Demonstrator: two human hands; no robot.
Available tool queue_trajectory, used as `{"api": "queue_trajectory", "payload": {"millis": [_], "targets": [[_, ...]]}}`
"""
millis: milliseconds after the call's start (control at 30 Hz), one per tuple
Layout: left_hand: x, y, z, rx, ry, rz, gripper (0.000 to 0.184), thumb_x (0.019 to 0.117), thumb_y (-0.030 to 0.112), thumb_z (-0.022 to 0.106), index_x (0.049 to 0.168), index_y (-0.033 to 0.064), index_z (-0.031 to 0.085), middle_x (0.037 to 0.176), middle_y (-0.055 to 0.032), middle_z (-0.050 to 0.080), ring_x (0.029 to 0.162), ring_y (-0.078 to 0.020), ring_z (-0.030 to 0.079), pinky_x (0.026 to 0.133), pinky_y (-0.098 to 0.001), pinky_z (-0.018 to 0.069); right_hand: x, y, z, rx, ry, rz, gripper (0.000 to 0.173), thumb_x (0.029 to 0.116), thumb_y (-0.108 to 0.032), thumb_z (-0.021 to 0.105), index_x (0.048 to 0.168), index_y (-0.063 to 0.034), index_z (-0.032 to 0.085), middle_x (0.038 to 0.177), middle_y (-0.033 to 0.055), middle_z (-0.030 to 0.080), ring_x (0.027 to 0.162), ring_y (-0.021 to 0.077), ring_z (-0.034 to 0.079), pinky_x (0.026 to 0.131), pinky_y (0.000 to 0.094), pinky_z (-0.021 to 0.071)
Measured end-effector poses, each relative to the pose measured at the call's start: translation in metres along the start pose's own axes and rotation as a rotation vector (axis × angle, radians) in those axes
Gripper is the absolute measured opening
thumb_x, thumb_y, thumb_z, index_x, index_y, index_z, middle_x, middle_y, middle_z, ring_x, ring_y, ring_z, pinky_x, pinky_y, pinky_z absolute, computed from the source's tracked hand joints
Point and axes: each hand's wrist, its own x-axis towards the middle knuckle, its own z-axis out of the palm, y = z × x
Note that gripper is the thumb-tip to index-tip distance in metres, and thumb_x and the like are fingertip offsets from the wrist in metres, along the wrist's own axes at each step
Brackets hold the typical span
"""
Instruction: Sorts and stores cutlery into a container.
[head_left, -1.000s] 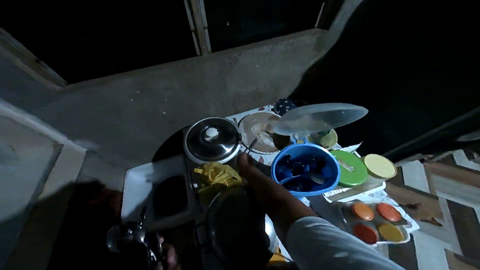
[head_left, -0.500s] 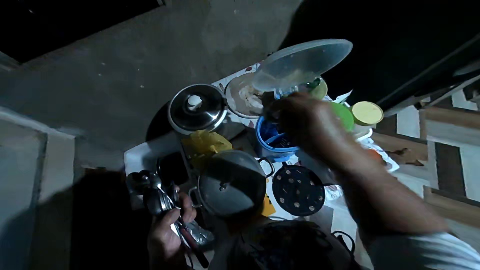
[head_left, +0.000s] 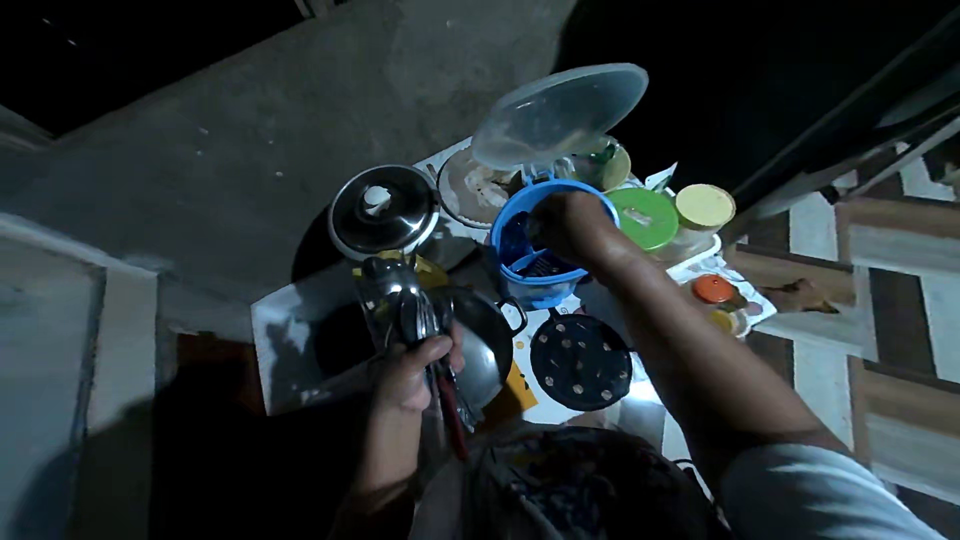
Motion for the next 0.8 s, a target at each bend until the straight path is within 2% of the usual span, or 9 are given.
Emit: {"api": "queue_trajectory", "payload": {"millis": [167,300,367,400,433,500,600,733,800], "targets": [[0.020,-0.005,0.025,-0.030,-0.032,-0.172,0.015,0.0780,0.009,0.070,0.091,0.0077,0.063,0.069,0.0000,0.062,0.056,-0.0083,0.060,0.057,-0.0232,0.0550,0.013,0.015,0.026,0.002,-0.133,0.092,0.024,0.1017,-0.006,0.056,0.119,0.0060,0.067,0.113,0.0281,0.068,0.109,0.0444,0.066,0.097,0.0616,0.0491],[0.031,-0.008,0.038,-0.019,-0.110,-0.235,0.008,0.0810,0.008,0.066,0.087,0.0071,0.061,0.068,0.0004,0.060,0.056,-0.0078,0.059,0.056,-0.0223,0.0537,-0.010,0.017,0.027,0.092,0.015,0.013,0.034,0.1060,-0.023,0.056,0.122,0.0041,0.067,0.119,0.0272,0.066,0.111,0.0422,0.066,0.098,0.0608,0.0501],[0.037,-0.010,0.042,0.007,-0.154,-0.248,0.003,0.0818,0.008,0.065,0.083,0.0082,0.063,0.066,0.0013,0.060,0.056,-0.0068,0.059,0.057,-0.0218,0.0532,-0.028,0.009,0.022,0.324,0.057,-0.063,0.037,0.1089,-0.028,0.048,0.113,0.0030,0.068,0.103,0.0177,0.068,0.093,0.0259,0.066,0.086,0.0475,0.0533],[0.040,-0.011,0.046,0.024,-0.151,-0.253,0.002,0.0828,0.007,0.063,0.082,0.0082,0.063,0.065,0.0013,0.060,0.055,-0.0067,0.058,0.057,-0.0216,0.0528,-0.036,0.005,0.019,0.446,0.013,-0.069,0.039,0.1096,-0.030,0.044,0.110,0.0012,0.068,0.098,0.0111,0.068,0.088,0.0164,0.065,0.082,0.0397,0.0551],[0.043,-0.010,0.051,0.041,-0.124,-0.263,0.006,0.0854,0.005,0.059,0.082,0.0078,0.062,0.065,0.0011,0.060,0.055,-0.0067,0.058,0.057,-0.0213,0.0527,-0.044,0.000,0.016,0.532,-0.046,-0.059,0.040,0.1095,-0.030,0.043,0.109,0.0014,0.067,0.096,0.0086,0.068,0.086,0.0130,0.065,0.082,0.0371,0.0556],[0.049,-0.009,0.061,0.058,-0.034,-0.278,0.009,0.0915,-0.002,0.053,0.090,0.0059,0.057,0.066,-0.0015,0.061,0.055,-0.0086,0.060,0.057,-0.0229,0.0548,-0.052,-0.007,0.011,0.566,-0.123,-0.010,0.037,0.1076,-0.030,0.049,0.112,0.0018,0.067,0.094,0.0090,0.068,0.084,0.0136,0.064,0.081,0.0376,0.0546],[0.064,-0.013,0.072,0.083,0.046,-0.302,0.007,0.0976,0.002,0.052,0.102,0.0064,0.056,0.073,-0.0038,0.061,0.056,-0.0104,0.060,0.053,-0.0240,0.0551,-0.047,0.000,0.015,0.513,-0.066,0.030,0.028,0.1038,-0.027,0.060,0.109,-0.0005,0.070,0.088,0.0076,0.069,0.077,0.0130,0.064,0.076,0.0363,0.0554],[0.077,-0.026,0.076,0.059,0.080,-0.250,0.010,0.0943,0.010,0.057,0.103,0.0083,0.060,0.077,-0.0053,0.066,0.061,-0.0127,0.064,0.055,-0.0274,0.0564,-0.044,0.002,0.012,0.530,0.043,0.108,0.023,0.1025,-0.021,0.060,0.103,-0.0006,0.071,0.084,0.0082,0.067,0.074,0.0141,0.064,0.072,0.0383,0.0548],[0.080,-0.030,0.076,0.057,0.098,-0.248,0.010,0.0982,0.012,0.052,0.103,0.0092,0.060,0.076,-0.0050,0.066,0.059,-0.0117,0.064,0.053,-0.0261,0.0558,-0.046,0.002,0.006,0.573,0.059,0.135,0.020,0.1019,-0.018,0.059,0.098,-0.0005,0.069,0.081,0.0079,0.066,0.072,0.0141,0.063,0.071,0.0379,0.0550]]}}
